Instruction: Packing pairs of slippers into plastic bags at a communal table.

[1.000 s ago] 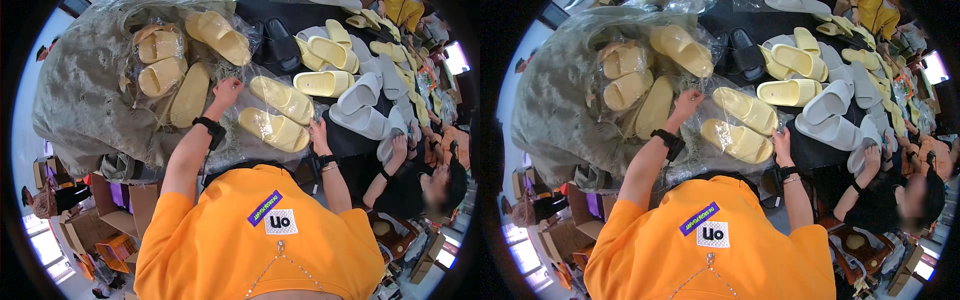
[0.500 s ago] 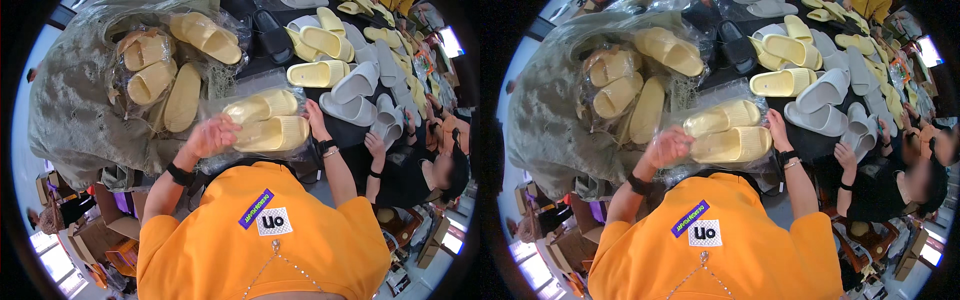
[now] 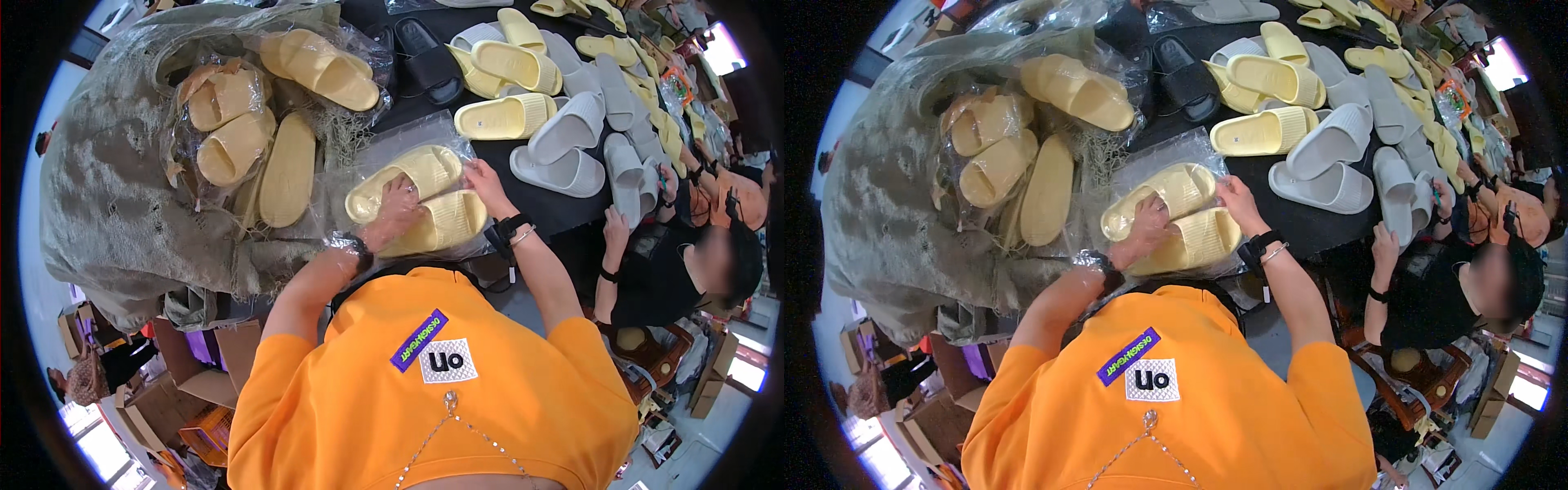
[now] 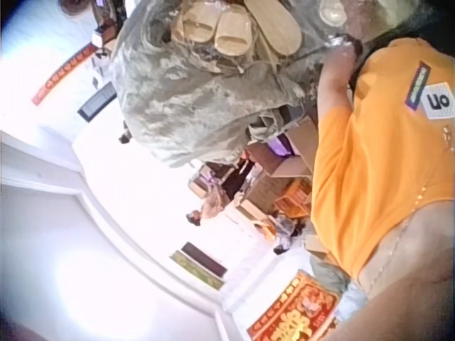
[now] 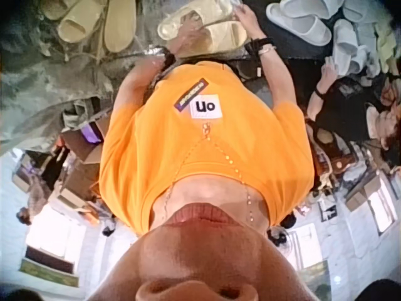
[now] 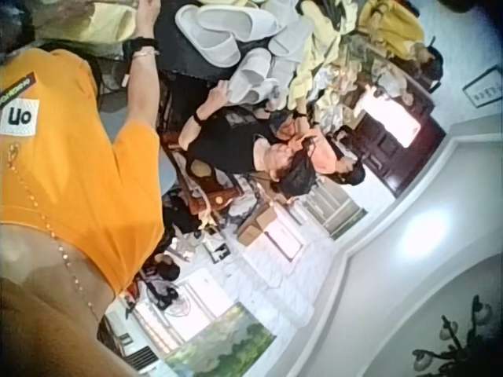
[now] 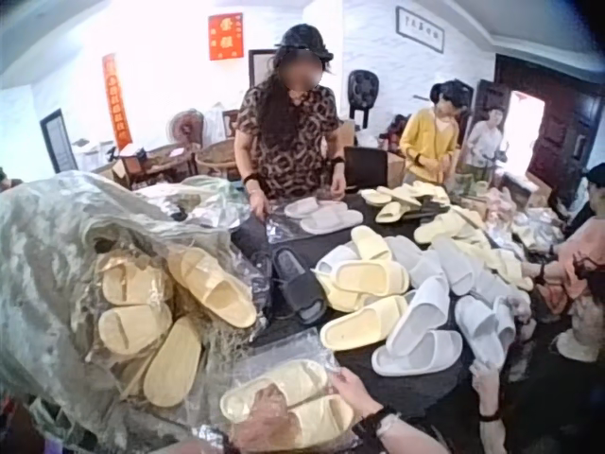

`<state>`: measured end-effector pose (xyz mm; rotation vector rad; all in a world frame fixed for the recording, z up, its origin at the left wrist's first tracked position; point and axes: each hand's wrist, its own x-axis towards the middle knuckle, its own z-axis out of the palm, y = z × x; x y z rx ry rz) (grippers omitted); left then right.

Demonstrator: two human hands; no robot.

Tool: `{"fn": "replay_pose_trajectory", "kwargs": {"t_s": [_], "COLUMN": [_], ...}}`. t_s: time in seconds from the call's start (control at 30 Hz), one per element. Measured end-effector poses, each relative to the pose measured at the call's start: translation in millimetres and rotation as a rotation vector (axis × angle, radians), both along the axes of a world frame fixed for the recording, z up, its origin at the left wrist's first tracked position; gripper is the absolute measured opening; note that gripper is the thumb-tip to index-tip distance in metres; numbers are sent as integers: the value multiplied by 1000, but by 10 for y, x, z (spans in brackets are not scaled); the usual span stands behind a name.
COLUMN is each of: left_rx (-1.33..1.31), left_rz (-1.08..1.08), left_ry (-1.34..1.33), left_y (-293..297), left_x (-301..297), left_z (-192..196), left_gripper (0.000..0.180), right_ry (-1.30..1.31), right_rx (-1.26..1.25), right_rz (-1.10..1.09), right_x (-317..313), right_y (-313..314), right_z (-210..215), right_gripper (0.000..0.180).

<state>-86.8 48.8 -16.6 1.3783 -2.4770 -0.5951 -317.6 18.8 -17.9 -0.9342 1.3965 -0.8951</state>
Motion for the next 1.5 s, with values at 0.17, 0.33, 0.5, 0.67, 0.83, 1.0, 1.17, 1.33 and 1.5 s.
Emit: {"fn": "replay_pose_trajectory", "kwargs": {"t_s": [0.17,0.33,0.5,0.67,0.83,1.0,1.17,1.33,1.5], "left_rx": [-108,-145,-126,-111,-135,-134,-86,-82,-142], "left_rz": [127,172,116,53,115,18,-51,-37,46], "left_ry": [-48,105,229,85,137,212,166,132,27], "left_y": [34,39,51,60,-31,17,102,164,205], "left_x": [108,249,119,-42,158,295,253,244,293], "left_z": [-187,-112,-96,-174,-176,-24,-118,-118,87], "left_gripper": [50,51,53,52,49,53,57,55,50], "right_ry": [-6,170,124,173,173,319,342,291,341], "right_rx": [-42,250,95,69,-8,-62,-179,-36,-131], "right_rz": [-332,-16,42,-106,-214,-188,-165,-61,-76], "right_x": [-295,-385,-341,-317,-474,-454,-502,-327,-210], "right_y": [4,448,929,1039,1163,997,318,-331,-587], "right_z": [39,371,96,-77,-280,-59,-32,-93,-205], "right_gripper": [26,37,24,17,20,30,39,26,15]}}
